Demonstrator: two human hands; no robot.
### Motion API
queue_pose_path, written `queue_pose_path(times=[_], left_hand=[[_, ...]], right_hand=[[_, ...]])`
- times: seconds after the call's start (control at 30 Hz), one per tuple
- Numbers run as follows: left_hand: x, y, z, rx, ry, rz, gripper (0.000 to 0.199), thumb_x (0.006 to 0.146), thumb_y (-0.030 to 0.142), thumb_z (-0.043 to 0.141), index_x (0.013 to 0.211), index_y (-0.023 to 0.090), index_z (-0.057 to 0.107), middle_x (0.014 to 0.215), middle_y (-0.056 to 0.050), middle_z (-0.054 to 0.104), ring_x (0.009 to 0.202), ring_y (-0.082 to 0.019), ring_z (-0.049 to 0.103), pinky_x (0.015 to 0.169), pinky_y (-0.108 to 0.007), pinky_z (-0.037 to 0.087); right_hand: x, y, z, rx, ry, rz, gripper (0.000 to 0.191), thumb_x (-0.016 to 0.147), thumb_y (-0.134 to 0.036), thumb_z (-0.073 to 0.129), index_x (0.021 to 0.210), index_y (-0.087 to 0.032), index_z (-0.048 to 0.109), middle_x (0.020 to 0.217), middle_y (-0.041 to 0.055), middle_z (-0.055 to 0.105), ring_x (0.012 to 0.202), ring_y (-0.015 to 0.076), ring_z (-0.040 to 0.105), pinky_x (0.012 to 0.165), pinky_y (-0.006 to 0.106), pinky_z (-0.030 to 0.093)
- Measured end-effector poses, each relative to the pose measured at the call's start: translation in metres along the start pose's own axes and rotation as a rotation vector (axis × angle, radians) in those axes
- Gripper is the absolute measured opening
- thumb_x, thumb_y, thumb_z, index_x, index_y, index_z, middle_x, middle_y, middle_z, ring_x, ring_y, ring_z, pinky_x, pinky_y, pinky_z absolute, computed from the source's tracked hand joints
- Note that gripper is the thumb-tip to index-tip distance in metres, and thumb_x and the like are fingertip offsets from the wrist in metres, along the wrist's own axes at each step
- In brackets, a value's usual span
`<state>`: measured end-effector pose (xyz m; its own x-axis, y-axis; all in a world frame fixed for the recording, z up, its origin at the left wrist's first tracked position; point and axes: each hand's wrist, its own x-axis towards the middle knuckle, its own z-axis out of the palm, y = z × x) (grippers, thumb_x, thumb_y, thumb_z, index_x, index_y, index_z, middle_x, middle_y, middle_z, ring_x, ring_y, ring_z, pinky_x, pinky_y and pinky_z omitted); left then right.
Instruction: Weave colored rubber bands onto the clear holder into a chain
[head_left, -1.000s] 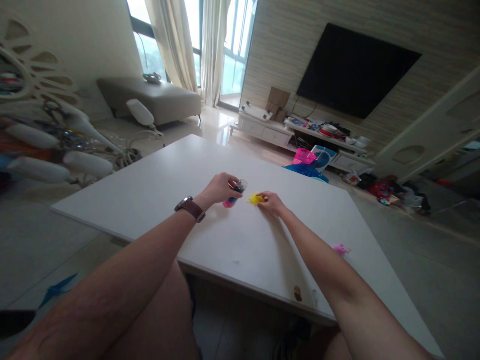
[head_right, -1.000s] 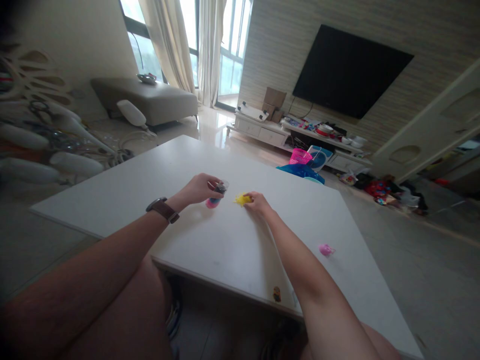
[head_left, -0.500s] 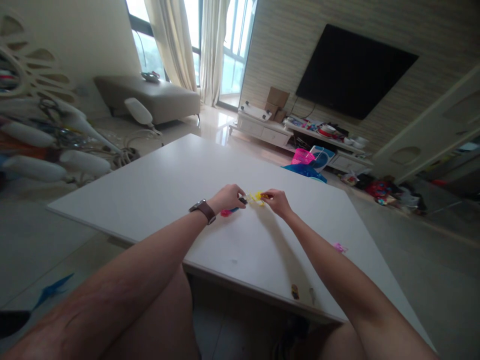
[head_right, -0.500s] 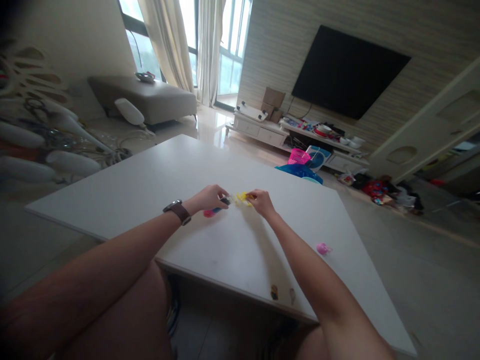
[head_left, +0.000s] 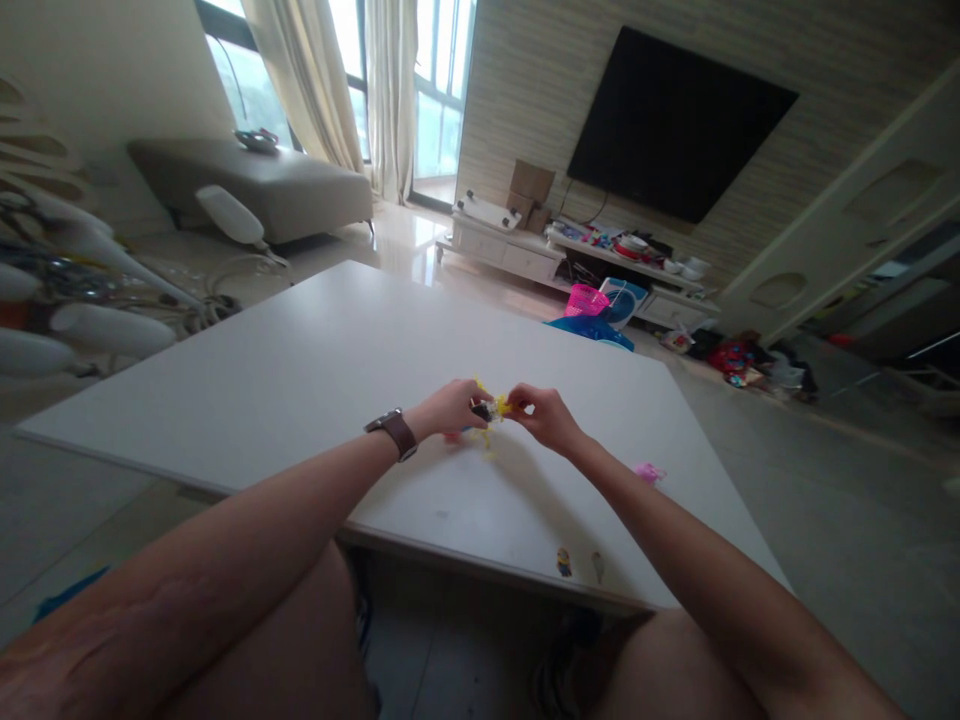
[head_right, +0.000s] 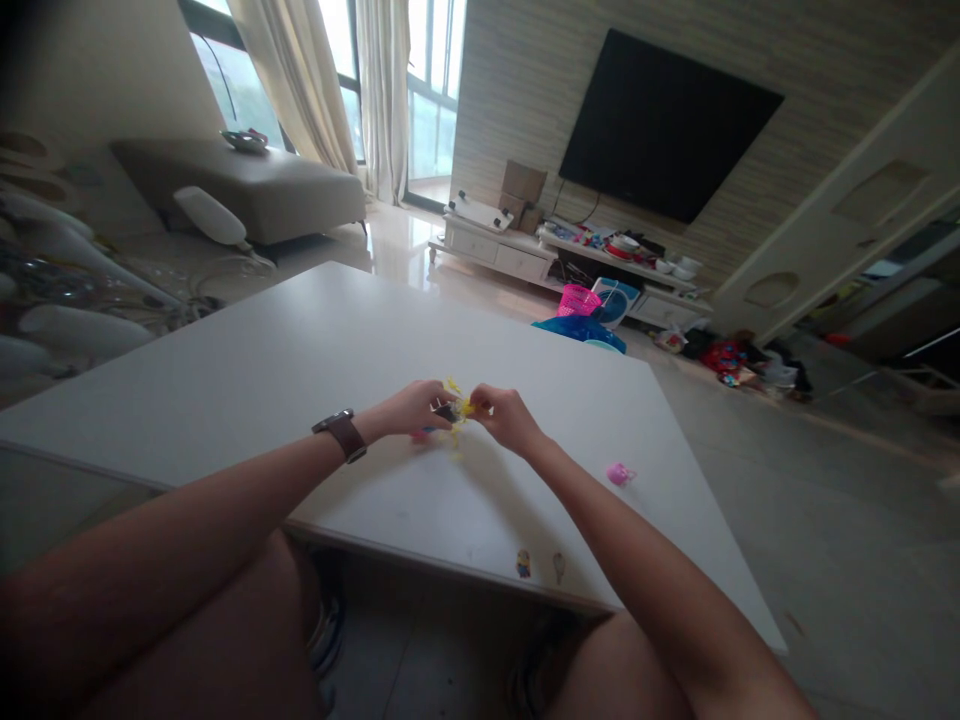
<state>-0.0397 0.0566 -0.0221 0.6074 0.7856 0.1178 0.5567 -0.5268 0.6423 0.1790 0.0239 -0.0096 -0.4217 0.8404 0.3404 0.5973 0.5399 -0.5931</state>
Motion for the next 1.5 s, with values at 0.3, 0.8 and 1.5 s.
queue_pose_path(times=[0.3,0.8,1.5], left_hand=[[-0.001,0.005,-0.006,-0.176,-0.046,0.091,0.017,0.068,0.024,0.076,0.083,0.018,0.078,0.077,-0.001,0.063,0.074,-0.015,0.057,0.069,-0.024,0.043],[-0.005,0.009,-0.011,-0.344,-0.034,0.102,0.016,0.068,0.028,0.075,0.079,0.016,0.075,0.074,0.0,0.065,0.074,-0.015,0.056,0.071,-0.025,0.043],[-0.002,0.016,-0.003,-0.428,0.072,0.137,0.023,0.073,0.031,0.075,0.087,0.012,0.075,0.084,-0.005,0.073,0.081,-0.018,0.064,0.076,-0.027,0.05]], right_hand=[[0.006,-0.013,-0.01,0.028,0.028,-0.145,0.012,0.087,-0.028,0.07,0.081,-0.021,0.078,0.083,0.0052,0.07,0.072,0.0161,0.065,0.065,0.028,0.051],[-0.008,-0.03,-0.002,-0.223,-0.128,-0.162,0.018,0.097,-0.025,0.047,0.113,-0.02,0.051,0.112,0.0136,0.067,0.124,0.0289,0.052,0.1,0.051,0.038],[0.003,-0.043,-0.024,-0.218,0.029,-0.15,0.012,0.09,-0.015,0.058,0.099,-0.021,0.058,0.096,0.0044,0.074,0.096,0.0222,0.065,0.09,0.039,0.034]])
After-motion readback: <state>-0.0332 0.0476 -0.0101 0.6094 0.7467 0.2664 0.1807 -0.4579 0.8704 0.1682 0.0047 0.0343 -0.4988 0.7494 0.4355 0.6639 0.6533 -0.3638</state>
